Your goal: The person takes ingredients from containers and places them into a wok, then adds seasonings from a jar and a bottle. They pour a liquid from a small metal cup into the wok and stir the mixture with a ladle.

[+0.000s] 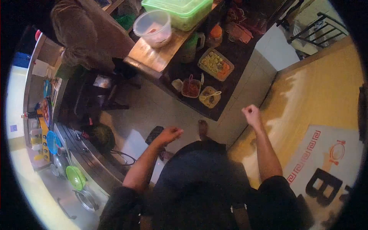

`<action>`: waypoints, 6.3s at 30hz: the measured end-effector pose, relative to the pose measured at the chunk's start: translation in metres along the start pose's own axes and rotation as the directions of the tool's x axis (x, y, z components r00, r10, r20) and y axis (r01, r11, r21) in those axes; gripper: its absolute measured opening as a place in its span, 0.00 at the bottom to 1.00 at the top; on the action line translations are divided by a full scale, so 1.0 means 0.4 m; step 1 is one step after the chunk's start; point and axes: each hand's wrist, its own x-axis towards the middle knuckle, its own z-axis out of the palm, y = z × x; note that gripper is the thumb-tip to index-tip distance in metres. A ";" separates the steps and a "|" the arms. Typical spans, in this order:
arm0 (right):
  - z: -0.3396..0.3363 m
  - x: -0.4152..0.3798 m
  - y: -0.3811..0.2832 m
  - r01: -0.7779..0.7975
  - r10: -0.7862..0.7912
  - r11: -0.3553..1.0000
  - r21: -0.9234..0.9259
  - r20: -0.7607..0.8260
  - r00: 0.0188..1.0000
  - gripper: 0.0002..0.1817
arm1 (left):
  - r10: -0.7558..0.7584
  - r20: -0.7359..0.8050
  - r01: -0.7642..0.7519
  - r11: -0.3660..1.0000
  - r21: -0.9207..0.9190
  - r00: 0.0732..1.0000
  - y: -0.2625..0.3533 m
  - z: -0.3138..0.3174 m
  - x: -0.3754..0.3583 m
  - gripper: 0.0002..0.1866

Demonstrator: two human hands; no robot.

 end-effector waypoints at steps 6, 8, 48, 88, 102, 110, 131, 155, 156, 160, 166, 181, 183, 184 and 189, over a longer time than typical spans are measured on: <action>-0.844 0.782 -0.017 0.233 -0.243 0.961 -0.147 -0.051 0.969 0.20 | 0.140 0.356 -0.124 0.990 -0.068 0.924 1.000 0.693 0.449 0.25; -0.945 0.901 0.062 0.167 -0.140 0.923 -0.347 0.101 0.985 0.20 | 0.124 0.369 -0.086 0.989 -0.119 0.921 1.107 0.827 0.491 0.24; -1.658 1.060 -0.576 0.192 -0.154 0.903 -0.384 0.126 0.980 0.22 | 0.757 -0.397 -0.709 0.641 0.294 0.519 2.100 0.294 0.450 0.18; -1.368 0.946 -0.280 0.561 -0.653 0.610 -0.560 0.045 0.756 0.23 | 0.545 -0.460 -0.702 0.410 -0.583 0.701 1.991 0.539 0.621 0.18; -1.430 0.981 -0.239 0.399 -0.417 0.908 -0.123 -0.220 0.882 0.23 | 0.578 -0.451 -0.699 0.325 -0.637 0.680 2.004 0.527 0.679 0.19; -1.413 1.077 -0.143 0.579 -0.592 0.806 -0.125 -0.174 0.787 0.17 | 0.555 -0.441 -0.682 0.361 -0.635 0.705 1.991 0.565 0.641 0.19; -1.555 0.287 0.132 -0.084 0.074 0.145 0.986 0.074 0.995 0.14 | 0.644 -0.570 -0.555 0.753 0.353 0.510 1.992 0.589 0.659 0.14; 0.055 -1.142 -0.294 0.069 0.258 0.953 -0.295 0.672 -0.694 0.14 | -0.858 -0.219 -0.710 -0.212 -0.672 0.464 0.045 1.970 -0.576 0.22; 0.152 -1.261 -0.254 0.069 0.272 0.928 -0.366 0.539 -0.797 0.15 | -0.892 -0.067 -0.745 -0.330 -0.579 0.447 0.088 2.012 -0.626 0.23; 0.354 -1.745 -0.093 0.146 0.139 0.988 -0.039 0.624 -0.769 0.20 | -0.857 0.353 -0.817 -0.486 -0.309 0.376 0.186 2.244 -0.537 0.21; 0.502 -2.028 0.021 0.359 0.049 0.005 0.933 0.359 -0.932 0.22 | -0.751 0.500 -0.819 -0.559 -0.134 0.431 0.385 2.552 -0.070 0.18; 0.507 -2.107 -0.194 0.085 0.135 0.238 0.968 0.054 -0.989 0.15 | -0.801 0.404 -0.755 -0.575 -0.316 0.442 0.266 2.342 -0.009 0.19; 0.485 -2.030 -0.232 0.257 0.106 0.653 0.712 0.250 -0.962 0.15 | -0.752 0.554 -0.874 -0.478 -0.083 0.358 0.230 2.256 -0.159 0.20; 0.494 -1.979 -0.233 0.241 0.061 0.736 0.632 0.293 -0.954 0.15 | -0.765 0.542 -0.859 -0.491 -0.143 0.347 0.215 2.234 -0.214 0.20; 0.376 -1.503 -0.274 0.255 0.073 0.901 0.350 0.457 -0.886 0.13 | -0.997 -0.053 -0.634 0.009 -0.773 0.050 0.027 2.194 -0.419 0.21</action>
